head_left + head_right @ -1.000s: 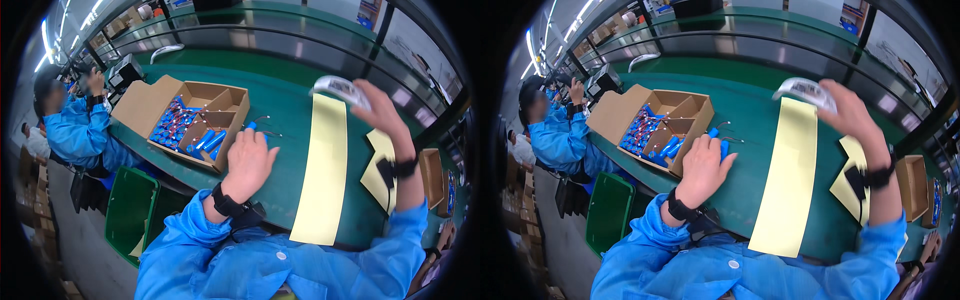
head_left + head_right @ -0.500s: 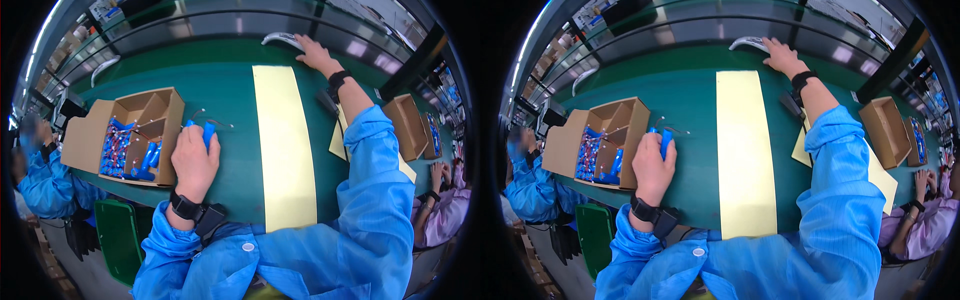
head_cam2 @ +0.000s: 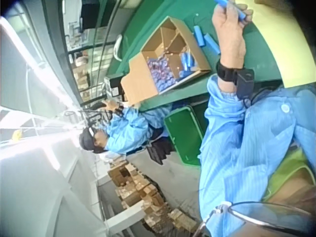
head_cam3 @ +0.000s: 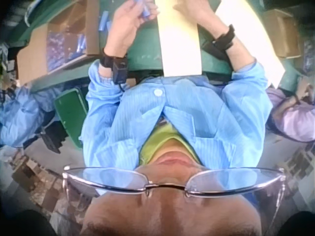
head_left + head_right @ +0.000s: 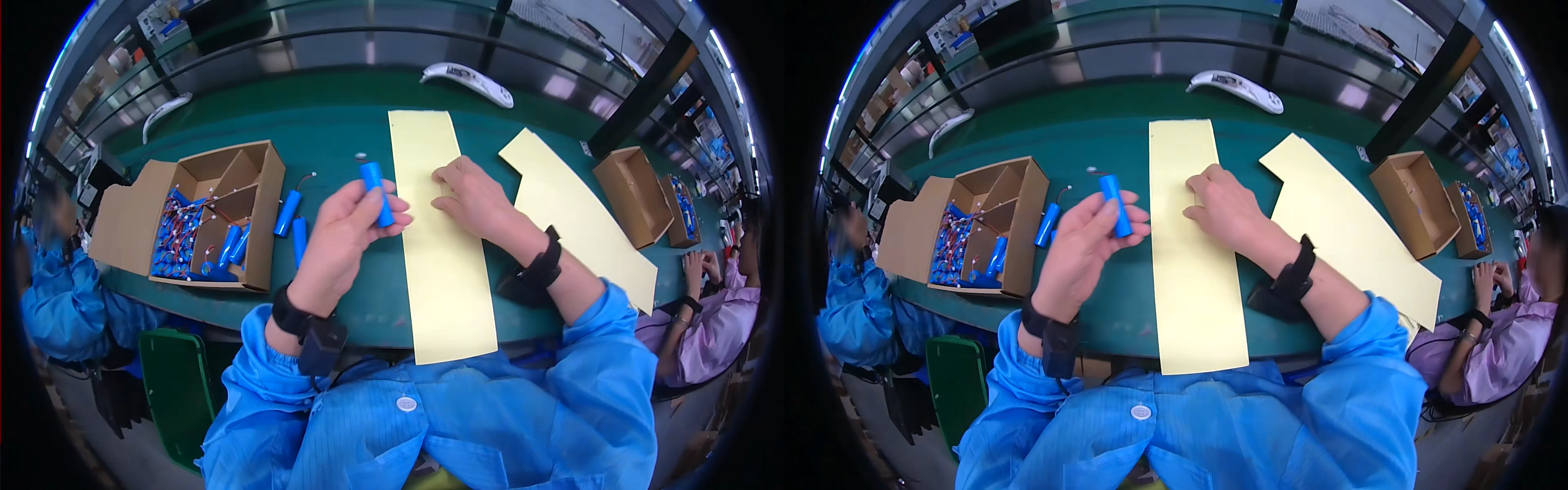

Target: Wrapping blue batteries with yellow tape and assembling electronic components into a white plastic housing.

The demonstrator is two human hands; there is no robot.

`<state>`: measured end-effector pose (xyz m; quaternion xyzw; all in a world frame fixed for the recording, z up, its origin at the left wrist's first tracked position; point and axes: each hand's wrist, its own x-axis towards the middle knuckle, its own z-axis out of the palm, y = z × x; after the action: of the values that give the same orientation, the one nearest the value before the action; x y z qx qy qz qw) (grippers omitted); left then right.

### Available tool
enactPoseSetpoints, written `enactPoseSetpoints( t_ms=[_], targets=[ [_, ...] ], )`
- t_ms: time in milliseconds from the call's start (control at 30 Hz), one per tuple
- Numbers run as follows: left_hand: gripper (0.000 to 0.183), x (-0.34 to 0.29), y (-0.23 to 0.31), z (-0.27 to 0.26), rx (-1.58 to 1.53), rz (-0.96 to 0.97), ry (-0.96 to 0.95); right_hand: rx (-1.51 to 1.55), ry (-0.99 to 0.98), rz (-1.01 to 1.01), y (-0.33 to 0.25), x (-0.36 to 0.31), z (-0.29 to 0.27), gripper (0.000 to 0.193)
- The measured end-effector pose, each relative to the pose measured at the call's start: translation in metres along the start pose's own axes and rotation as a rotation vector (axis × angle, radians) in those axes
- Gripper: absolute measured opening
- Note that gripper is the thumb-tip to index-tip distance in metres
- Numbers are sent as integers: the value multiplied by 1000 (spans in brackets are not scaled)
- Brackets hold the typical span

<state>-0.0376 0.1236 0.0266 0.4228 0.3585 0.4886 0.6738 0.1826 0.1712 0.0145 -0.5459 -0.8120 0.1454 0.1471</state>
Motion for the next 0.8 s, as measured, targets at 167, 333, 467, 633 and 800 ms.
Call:
enactPoseSetpoints(
  t_ms=[167,333,467,633,800],
  targets=[
    [26,46,-13,4,71,-84,-41,117,3,166,-1,11,5,16],
    [25,76,-32,0,263,-98,86,130,-21,155,2,13,6,10],
    [24,83,-37,2,429,-57,152,104,46,72,9,13,15,8],
    [25,86,-40,7,629,-1,212,485,195,-65,9,2,13,8],
    [25,78,-36,2,415,-31,81,1061,446,-133,-2,-5,-2,10]
  ],
)
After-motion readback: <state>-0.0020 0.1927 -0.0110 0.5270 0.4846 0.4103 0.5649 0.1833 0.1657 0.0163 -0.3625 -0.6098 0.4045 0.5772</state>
